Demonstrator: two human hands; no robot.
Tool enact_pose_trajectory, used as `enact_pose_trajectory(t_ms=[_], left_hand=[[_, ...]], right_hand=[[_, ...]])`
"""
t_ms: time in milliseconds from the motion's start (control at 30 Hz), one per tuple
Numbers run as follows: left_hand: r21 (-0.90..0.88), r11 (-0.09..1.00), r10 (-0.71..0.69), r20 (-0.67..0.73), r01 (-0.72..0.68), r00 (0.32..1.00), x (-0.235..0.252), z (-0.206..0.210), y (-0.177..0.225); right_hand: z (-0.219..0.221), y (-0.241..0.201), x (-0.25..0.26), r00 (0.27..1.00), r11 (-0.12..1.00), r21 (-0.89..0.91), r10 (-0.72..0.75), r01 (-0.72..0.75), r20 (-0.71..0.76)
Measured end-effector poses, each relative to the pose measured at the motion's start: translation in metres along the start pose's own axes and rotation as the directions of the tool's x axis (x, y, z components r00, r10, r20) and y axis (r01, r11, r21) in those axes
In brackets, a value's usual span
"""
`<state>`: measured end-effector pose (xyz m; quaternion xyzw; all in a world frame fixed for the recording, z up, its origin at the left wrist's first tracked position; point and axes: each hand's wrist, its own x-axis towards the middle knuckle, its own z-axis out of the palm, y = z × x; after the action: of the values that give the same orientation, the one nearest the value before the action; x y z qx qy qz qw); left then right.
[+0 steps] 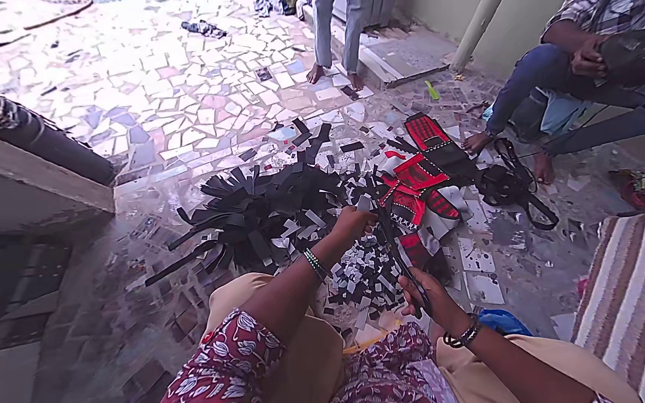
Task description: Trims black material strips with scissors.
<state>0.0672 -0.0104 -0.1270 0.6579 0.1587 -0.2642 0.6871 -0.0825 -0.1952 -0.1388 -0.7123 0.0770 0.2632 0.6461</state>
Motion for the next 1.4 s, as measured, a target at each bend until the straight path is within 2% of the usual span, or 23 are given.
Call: enact_pose_trajectory(t_ms=[867, 1167, 1400], left_hand=[[0.114, 0.992, 0.057, 0.046, -0.062, 0.997, -0.001, 0.0, -0.002], [0.106, 0.993, 0.053, 0.025, -0.055, 0.998, 0.01, 0.001, -0.008], [0.147, 0.989, 0.027, 0.047, -0.033, 0.999, 0.006, 0.002, -0.009]], right_hand=[[-0.005, 0.014, 0.005, 0.996, 0.991, -0.098, -0.092, 0.092, 0.0], [-0.001, 0.005, 0.0, 0.999, 0.998, -0.043, -0.054, 0.053, -0.01], [-0.005, 0.014, 0.006, 0.997, 0.987, -0.14, -0.082, 0.081, -0.002]])
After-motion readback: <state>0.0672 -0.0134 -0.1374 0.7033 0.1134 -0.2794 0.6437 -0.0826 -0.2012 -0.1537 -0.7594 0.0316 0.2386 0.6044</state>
